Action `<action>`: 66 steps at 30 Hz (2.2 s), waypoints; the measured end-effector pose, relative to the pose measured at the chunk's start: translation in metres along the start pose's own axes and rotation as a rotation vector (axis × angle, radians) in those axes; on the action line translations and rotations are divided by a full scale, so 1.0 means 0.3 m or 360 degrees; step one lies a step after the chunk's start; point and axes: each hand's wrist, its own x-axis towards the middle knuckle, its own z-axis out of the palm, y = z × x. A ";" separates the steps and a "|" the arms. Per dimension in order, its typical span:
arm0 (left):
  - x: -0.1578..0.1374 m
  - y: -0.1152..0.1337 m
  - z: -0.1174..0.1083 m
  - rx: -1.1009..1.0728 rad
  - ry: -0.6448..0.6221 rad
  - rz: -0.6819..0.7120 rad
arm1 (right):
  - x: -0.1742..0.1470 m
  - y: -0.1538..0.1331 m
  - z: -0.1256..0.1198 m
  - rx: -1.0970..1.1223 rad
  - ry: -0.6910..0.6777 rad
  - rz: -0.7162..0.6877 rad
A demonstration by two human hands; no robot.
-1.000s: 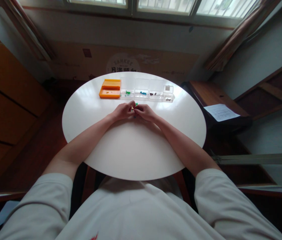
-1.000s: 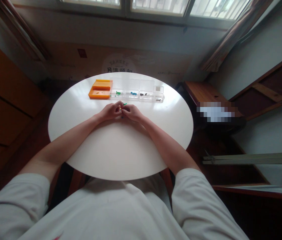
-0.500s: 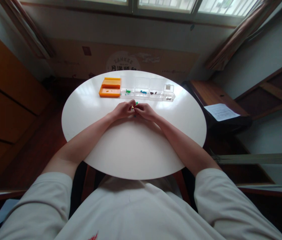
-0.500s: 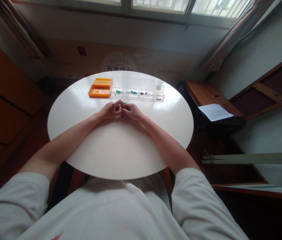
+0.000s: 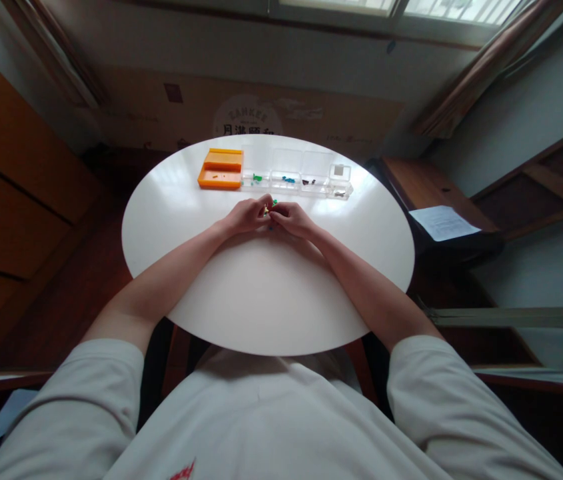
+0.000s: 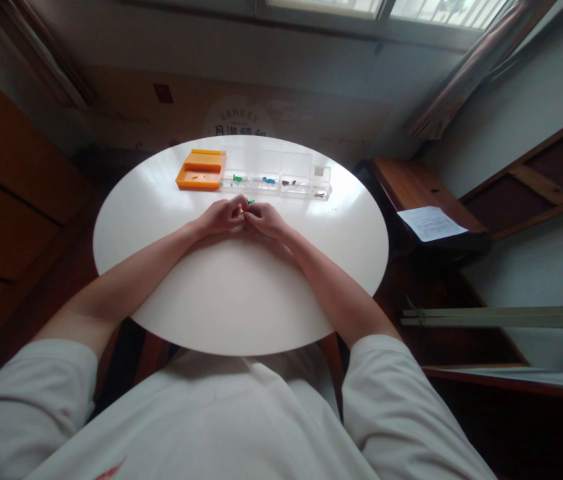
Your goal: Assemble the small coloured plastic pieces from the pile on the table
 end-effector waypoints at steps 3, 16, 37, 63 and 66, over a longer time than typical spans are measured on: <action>0.000 0.003 -0.001 0.0018 -0.0013 -0.0012 | 0.002 0.006 0.001 -0.0025 0.0015 0.0003; 0.002 -0.004 0.002 0.0016 -0.0013 -0.0016 | 0.004 0.020 0.006 0.0088 0.0001 0.0017; 0.005 -0.014 0.008 0.0025 -0.0009 0.0021 | 0.008 0.033 0.011 0.0144 0.0004 0.0022; -0.003 0.014 -0.013 0.0041 -0.0034 -0.0010 | 0.000 0.007 0.003 0.0041 0.0007 0.0013; -0.002 0.015 -0.014 0.0039 -0.0044 -0.0005 | -0.002 0.001 0.001 0.0037 0.0001 -0.0001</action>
